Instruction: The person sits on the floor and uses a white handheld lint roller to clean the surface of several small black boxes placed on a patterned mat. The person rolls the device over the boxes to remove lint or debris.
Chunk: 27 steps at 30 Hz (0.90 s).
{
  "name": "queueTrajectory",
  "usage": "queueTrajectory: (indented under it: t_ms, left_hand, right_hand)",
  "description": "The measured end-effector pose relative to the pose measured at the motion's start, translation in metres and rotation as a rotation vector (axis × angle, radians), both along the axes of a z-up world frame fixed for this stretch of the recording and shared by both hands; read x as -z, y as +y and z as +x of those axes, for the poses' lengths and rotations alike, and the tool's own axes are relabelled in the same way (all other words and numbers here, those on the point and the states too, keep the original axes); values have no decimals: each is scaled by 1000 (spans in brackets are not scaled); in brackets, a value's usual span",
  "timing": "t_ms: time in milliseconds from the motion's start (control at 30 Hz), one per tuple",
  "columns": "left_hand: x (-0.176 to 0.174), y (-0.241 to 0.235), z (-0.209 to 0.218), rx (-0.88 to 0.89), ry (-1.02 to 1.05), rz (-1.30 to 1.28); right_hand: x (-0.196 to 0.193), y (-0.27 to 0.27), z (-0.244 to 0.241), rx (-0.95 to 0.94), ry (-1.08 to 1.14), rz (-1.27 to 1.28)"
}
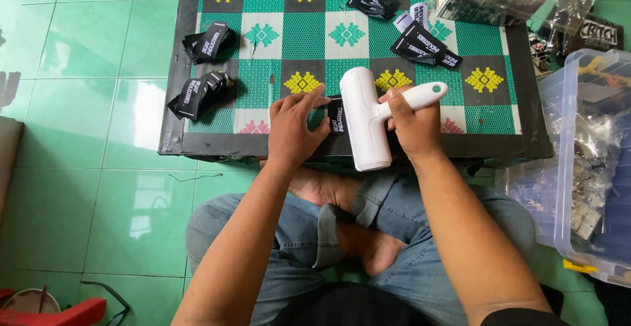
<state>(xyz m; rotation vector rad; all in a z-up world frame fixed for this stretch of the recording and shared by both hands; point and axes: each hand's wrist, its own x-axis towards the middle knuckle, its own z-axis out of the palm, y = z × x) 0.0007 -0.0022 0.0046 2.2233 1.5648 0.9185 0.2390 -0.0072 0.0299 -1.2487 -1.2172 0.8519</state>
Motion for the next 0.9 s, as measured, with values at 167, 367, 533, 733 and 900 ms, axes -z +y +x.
queueTrajectory:
  t_ms: [167,367,533,733,900]
  left_hand:
    - [4,1,0,-19,21,19]
    - [9,4,0,-40,61,34]
    - [-4,2,0,-40,59,-8]
    - [-10,-2,1,-40,58,-51]
    - [-15,-4,2,-40,44,-53]
  right_hand:
    - [-10,-5,-16,-7,79,-47]
    - [19,-1,-9,-24,38,-29]
    - [7,-4,-7,41,61,-45]
    - [13,-5,-17,29,111,-81]
    - [20,-5,-16,12,105,-64]
